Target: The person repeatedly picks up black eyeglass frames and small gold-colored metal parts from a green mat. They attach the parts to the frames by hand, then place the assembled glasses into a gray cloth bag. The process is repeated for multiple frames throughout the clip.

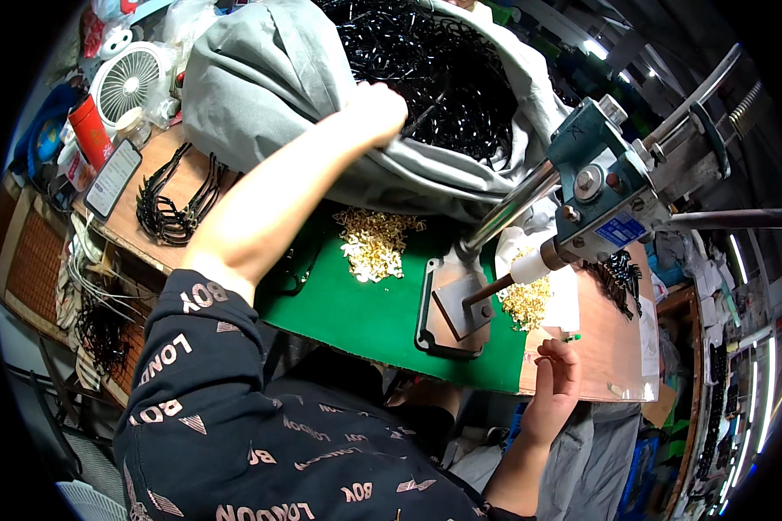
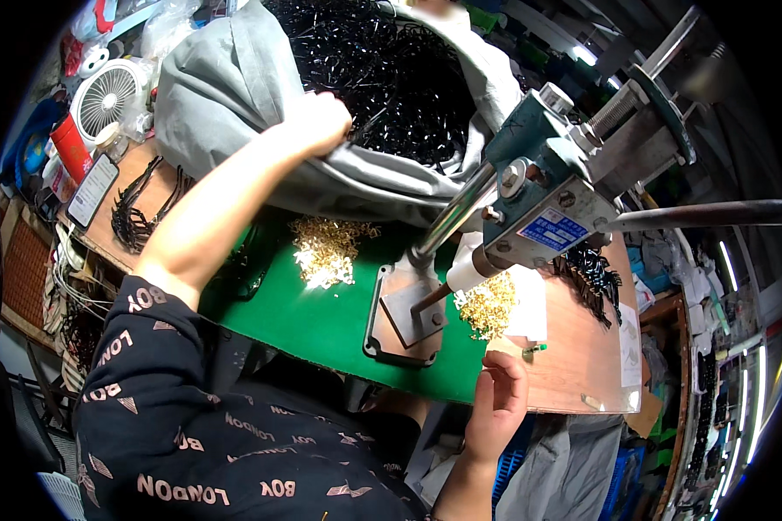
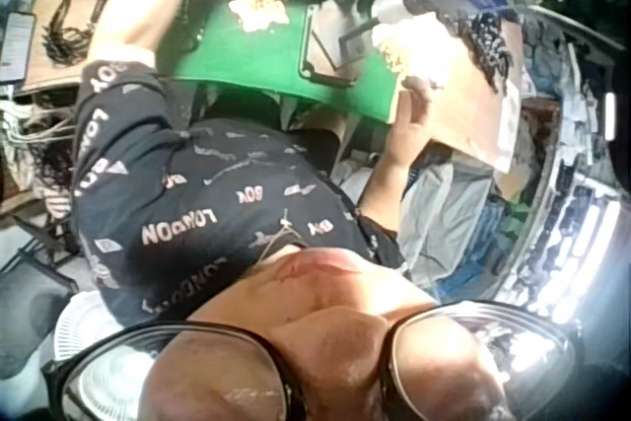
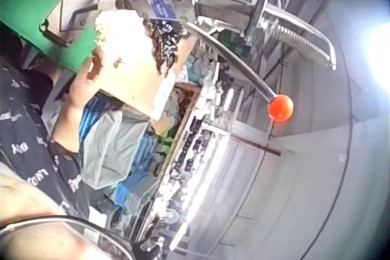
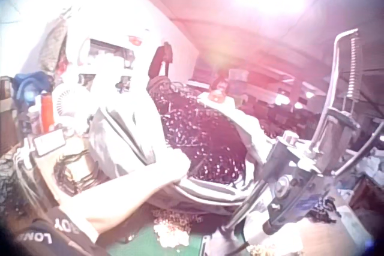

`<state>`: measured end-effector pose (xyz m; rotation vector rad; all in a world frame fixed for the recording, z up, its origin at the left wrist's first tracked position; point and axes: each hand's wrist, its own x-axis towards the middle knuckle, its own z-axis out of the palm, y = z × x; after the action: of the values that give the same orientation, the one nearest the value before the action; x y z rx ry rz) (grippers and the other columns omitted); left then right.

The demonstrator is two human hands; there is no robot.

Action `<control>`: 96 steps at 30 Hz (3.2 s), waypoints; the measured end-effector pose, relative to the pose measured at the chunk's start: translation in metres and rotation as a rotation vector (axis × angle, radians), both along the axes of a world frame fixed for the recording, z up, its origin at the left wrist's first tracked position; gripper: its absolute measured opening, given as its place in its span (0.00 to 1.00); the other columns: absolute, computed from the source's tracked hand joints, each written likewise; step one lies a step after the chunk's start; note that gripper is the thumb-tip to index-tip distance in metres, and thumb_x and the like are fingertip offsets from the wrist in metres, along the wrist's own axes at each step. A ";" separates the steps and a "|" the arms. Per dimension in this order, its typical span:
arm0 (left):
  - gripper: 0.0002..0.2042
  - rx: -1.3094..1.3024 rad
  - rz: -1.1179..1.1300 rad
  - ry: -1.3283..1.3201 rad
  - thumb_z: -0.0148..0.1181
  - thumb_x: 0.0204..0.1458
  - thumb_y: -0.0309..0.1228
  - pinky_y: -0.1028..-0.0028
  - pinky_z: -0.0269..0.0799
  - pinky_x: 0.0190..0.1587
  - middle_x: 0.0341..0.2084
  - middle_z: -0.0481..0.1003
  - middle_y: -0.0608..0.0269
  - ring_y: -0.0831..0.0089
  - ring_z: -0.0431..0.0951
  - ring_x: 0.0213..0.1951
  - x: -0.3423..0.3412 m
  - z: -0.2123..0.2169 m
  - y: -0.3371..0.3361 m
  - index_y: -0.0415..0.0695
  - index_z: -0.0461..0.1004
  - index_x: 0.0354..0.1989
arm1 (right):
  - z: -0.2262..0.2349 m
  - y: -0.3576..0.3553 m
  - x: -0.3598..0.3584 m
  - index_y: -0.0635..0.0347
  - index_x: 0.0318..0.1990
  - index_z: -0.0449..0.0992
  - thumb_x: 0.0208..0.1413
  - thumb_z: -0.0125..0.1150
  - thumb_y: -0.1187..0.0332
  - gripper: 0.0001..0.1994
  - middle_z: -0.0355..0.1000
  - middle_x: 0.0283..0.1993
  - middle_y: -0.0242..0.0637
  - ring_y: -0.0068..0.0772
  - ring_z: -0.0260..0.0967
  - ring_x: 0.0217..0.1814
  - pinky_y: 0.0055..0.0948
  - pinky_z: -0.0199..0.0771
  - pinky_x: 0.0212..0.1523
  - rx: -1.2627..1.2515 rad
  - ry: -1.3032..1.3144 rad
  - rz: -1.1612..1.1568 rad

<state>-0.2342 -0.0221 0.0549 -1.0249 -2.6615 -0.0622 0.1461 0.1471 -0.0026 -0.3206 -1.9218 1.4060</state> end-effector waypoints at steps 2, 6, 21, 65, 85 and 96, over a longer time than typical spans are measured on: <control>0.09 0.555 -0.268 -0.103 0.57 0.45 0.28 0.67 0.72 0.43 0.30 0.78 0.55 0.65 0.77 0.37 -0.021 0.010 -0.023 0.38 0.78 0.33 | -0.003 0.002 0.001 0.66 0.45 0.67 0.52 0.50 0.82 0.12 0.67 0.45 0.37 0.26 0.65 0.45 0.23 0.63 0.50 -0.054 -0.006 0.021; 0.10 1.487 -0.664 -0.399 0.56 0.49 0.26 0.80 0.70 0.36 0.29 0.74 0.61 0.77 0.73 0.31 -0.011 0.030 -0.058 0.36 0.74 0.39 | -0.005 -0.012 -0.023 0.67 0.45 0.68 0.51 0.52 0.82 0.13 0.68 0.41 0.36 0.27 0.66 0.45 0.24 0.66 0.47 -0.003 -0.068 0.180; 0.16 0.671 -0.492 0.235 0.60 0.35 0.16 0.74 0.56 0.17 0.12 0.62 0.67 0.73 0.60 0.13 0.194 -0.046 -0.117 0.36 0.75 0.37 | -0.074 -0.071 -0.176 0.65 0.28 0.70 0.43 0.59 0.75 0.05 0.68 0.30 0.48 0.51 0.68 0.35 0.41 0.68 0.37 0.802 -0.374 0.545; 0.13 0.436 -0.384 -0.215 0.58 0.38 0.22 0.66 0.68 0.46 0.33 0.73 0.59 0.59 0.72 0.42 0.206 -0.107 -0.093 0.40 0.73 0.37 | -0.054 -0.074 -0.080 0.64 0.47 0.70 0.47 0.63 0.76 0.18 0.69 0.42 0.40 0.31 0.69 0.41 0.28 0.72 0.38 0.093 -0.214 0.613; 0.13 1.970 -0.824 -1.060 0.55 0.53 0.37 0.76 0.59 0.25 0.22 0.63 0.66 0.78 0.60 0.19 0.227 -0.058 -0.154 0.41 0.69 0.42 | -0.040 -0.068 -0.114 0.65 0.41 0.72 0.56 0.53 0.76 0.07 0.71 0.39 0.39 0.34 0.71 0.42 0.29 0.73 0.42 -0.350 -0.159 0.658; 0.19 1.247 -0.469 -0.809 0.56 0.48 0.26 0.77 0.67 0.42 0.41 0.73 0.54 0.74 0.72 0.36 0.229 -0.049 -0.138 0.34 0.69 0.50 | -0.079 -0.082 -0.105 0.61 0.28 0.67 0.39 0.52 0.75 0.05 0.61 0.29 0.40 0.40 0.62 0.34 0.33 0.67 0.37 0.992 -0.194 0.633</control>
<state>-0.0048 -0.1597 0.0061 -1.1583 -2.0044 -2.2378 0.0414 0.0653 -0.0819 0.6931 -2.7435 0.5810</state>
